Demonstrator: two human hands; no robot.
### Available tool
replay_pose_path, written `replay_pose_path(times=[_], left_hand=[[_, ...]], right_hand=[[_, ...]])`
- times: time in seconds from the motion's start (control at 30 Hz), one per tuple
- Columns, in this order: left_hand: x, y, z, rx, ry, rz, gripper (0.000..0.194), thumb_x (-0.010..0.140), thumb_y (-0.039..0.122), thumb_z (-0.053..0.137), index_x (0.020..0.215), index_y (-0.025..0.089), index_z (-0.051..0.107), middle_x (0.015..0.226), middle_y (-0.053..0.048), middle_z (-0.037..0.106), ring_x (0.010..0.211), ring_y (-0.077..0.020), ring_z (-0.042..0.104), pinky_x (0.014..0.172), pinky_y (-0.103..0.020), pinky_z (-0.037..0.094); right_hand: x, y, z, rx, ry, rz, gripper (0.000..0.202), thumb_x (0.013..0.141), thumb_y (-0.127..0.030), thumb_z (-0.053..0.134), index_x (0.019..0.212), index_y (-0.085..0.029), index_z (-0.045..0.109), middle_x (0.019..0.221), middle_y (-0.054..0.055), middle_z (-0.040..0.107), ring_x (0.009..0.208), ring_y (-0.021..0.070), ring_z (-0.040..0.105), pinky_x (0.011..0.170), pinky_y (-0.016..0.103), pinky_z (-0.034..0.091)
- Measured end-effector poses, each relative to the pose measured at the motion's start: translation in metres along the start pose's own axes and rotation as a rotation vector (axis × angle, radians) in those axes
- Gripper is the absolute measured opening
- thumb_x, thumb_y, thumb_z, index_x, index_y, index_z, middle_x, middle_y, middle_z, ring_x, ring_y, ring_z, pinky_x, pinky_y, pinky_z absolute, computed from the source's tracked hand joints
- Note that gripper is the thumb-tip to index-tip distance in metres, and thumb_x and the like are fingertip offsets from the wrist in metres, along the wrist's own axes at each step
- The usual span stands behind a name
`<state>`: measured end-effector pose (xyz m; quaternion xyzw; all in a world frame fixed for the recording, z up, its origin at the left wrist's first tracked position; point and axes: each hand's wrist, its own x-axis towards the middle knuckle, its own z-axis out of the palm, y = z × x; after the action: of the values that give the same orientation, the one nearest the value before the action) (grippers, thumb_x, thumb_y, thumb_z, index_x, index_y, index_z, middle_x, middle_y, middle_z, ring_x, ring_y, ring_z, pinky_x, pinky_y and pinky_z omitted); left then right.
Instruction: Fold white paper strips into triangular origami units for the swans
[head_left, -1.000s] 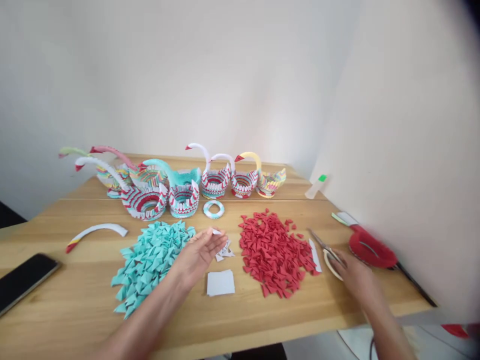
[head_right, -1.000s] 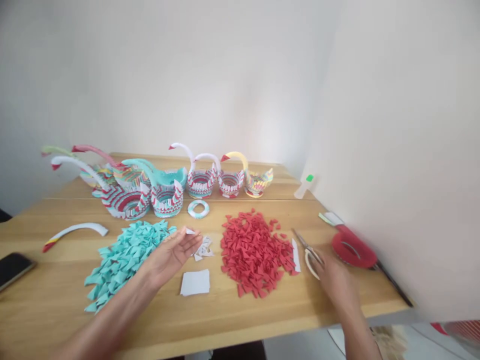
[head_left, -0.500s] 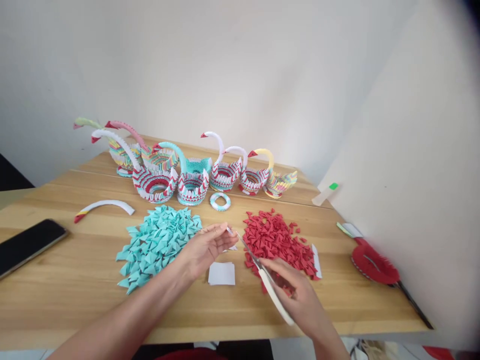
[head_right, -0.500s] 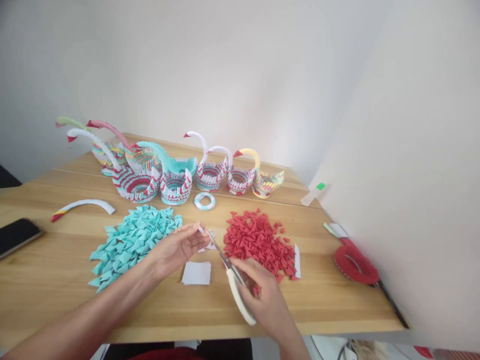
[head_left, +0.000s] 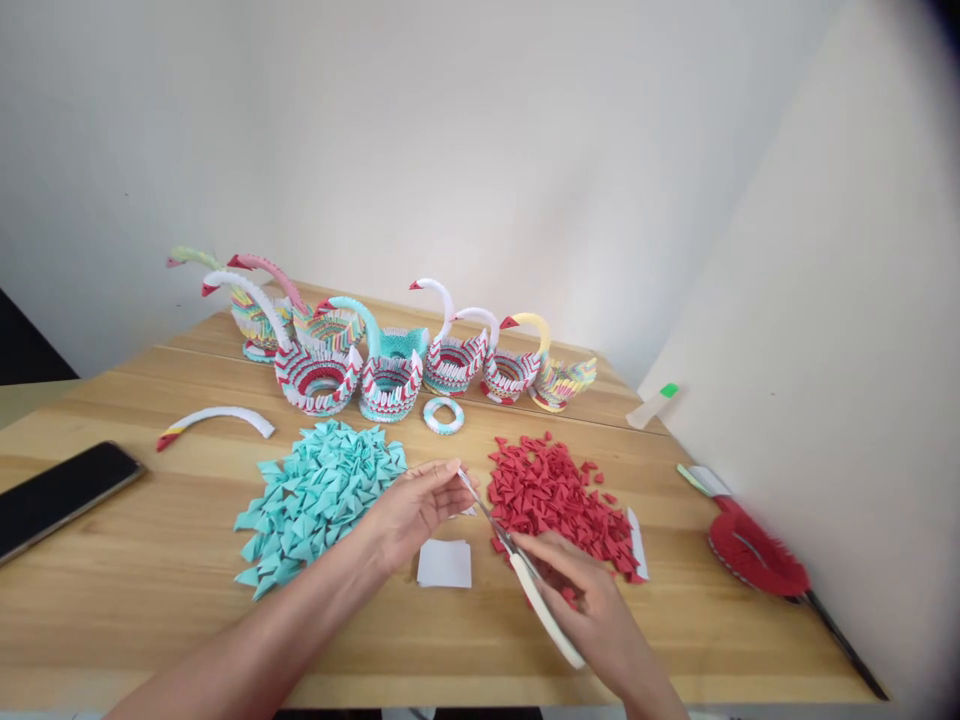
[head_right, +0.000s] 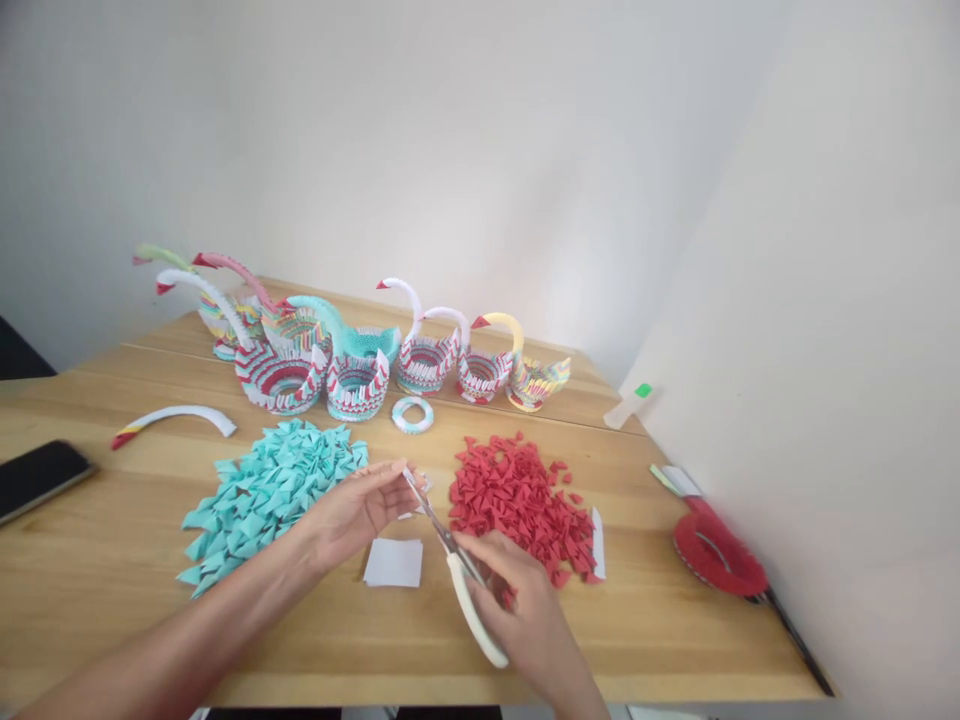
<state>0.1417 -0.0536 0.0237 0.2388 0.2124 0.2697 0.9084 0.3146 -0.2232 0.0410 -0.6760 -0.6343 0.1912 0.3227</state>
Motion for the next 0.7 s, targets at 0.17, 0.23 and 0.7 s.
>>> replay_pose_path(times=[0.17, 0.23, 0.7], left_hand=[[0.000, 0.000, -0.001, -0.003, -0.014, 0.003, 0.022, 0.071, 0.029, 0.084, 0.077, 0.011, 0.072, 0.079, -0.010, 0.077, 0.068, -0.0161, 0.072, 0.075, -0.027, 0.055], [0.000, 0.000, -0.001, -0.004, -0.009, 0.003, 0.022, 0.071, 0.028, 0.085, 0.078, 0.011, 0.073, 0.078, -0.010, 0.077, 0.067, -0.0160, 0.072, 0.075, -0.028, 0.055], [0.001, -0.004, 0.001, 0.272, 0.012, 0.174, 0.032, 0.065, 0.037, 0.087, 0.076, 0.011, 0.075, 0.077, -0.009, 0.076, 0.072, -0.0190, 0.069, 0.077, -0.031, 0.051]], right_hand=[[0.000, 0.001, 0.000, 0.008, 0.028, -0.017, 0.034, 0.091, -0.035, 0.057, 0.122, -0.028, 0.070, 0.097, 0.007, 0.075, 0.077, 0.0203, 0.070, 0.059, 0.025, 0.057], [0.000, 0.000, 0.000, 0.007, 0.029, -0.009, 0.035, 0.091, -0.036, 0.056, 0.122, -0.028, 0.070, 0.096, 0.006, 0.075, 0.075, 0.0200, 0.069, 0.059, 0.024, 0.056], [-0.002, -0.016, 0.007, -0.196, 0.143, -0.089, 0.033, 0.091, -0.027, 0.055, 0.120, -0.023, 0.069, 0.094, 0.008, 0.072, 0.081, 0.0204, 0.070, 0.071, 0.027, 0.058]])
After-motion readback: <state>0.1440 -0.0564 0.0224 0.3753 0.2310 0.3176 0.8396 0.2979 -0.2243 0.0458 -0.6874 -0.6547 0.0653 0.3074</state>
